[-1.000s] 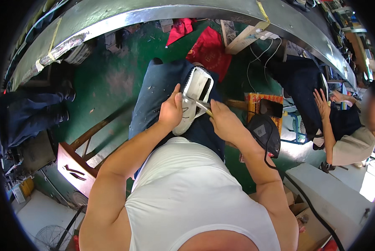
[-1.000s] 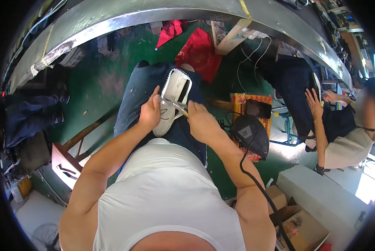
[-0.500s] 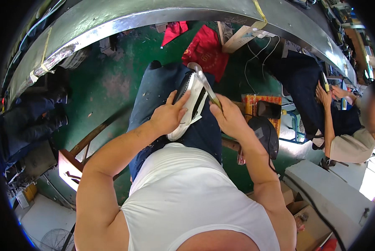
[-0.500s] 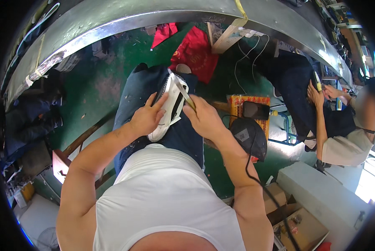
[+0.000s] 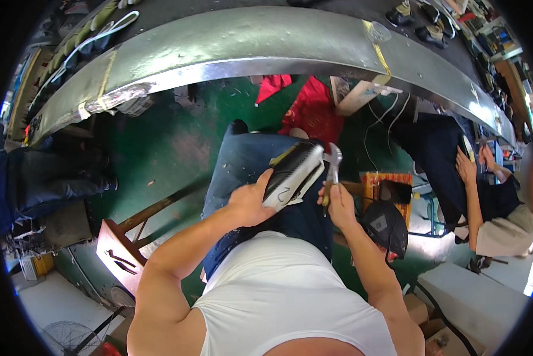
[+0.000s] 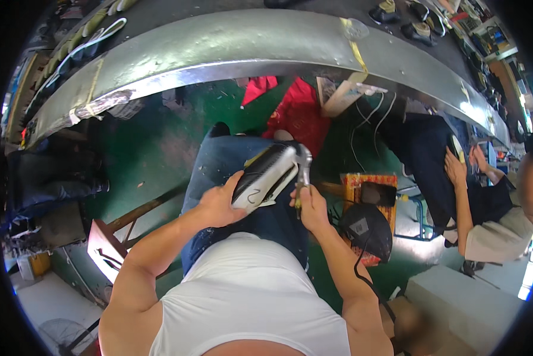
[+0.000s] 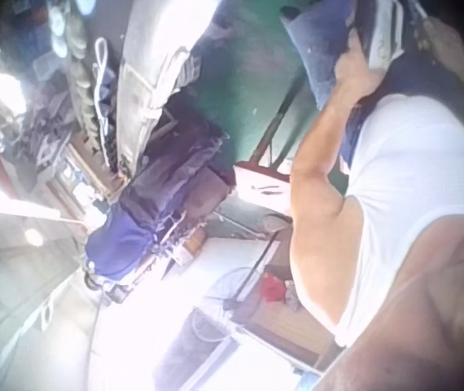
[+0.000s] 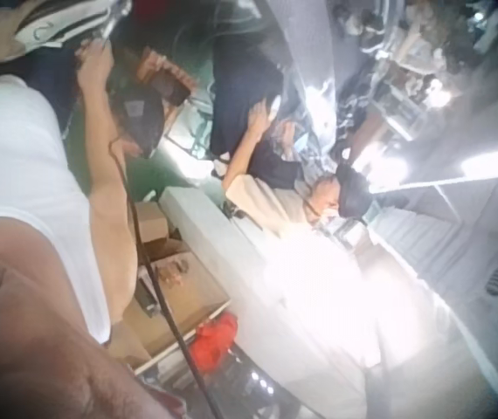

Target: Manually finishing and assembling shoes on a conveyor belt using hand tools.

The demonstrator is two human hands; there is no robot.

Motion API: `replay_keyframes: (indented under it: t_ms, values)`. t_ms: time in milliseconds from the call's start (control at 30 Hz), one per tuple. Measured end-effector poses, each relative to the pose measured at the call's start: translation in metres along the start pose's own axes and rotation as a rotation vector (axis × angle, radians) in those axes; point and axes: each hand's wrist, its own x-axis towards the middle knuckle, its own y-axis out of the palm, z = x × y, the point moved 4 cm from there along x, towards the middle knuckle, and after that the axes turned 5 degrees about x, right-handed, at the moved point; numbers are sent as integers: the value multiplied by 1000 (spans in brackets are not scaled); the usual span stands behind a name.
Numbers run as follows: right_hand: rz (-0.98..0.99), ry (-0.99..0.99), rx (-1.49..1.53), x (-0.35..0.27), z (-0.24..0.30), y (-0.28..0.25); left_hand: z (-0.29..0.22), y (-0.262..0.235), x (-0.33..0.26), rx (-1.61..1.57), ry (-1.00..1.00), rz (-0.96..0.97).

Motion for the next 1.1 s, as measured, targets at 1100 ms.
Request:
replay_keyframes:
  t_ms: [1100]
  values:
    - [473, 15, -960, -12, 66, 30, 32, 105, 51, -1530, 194, 101]
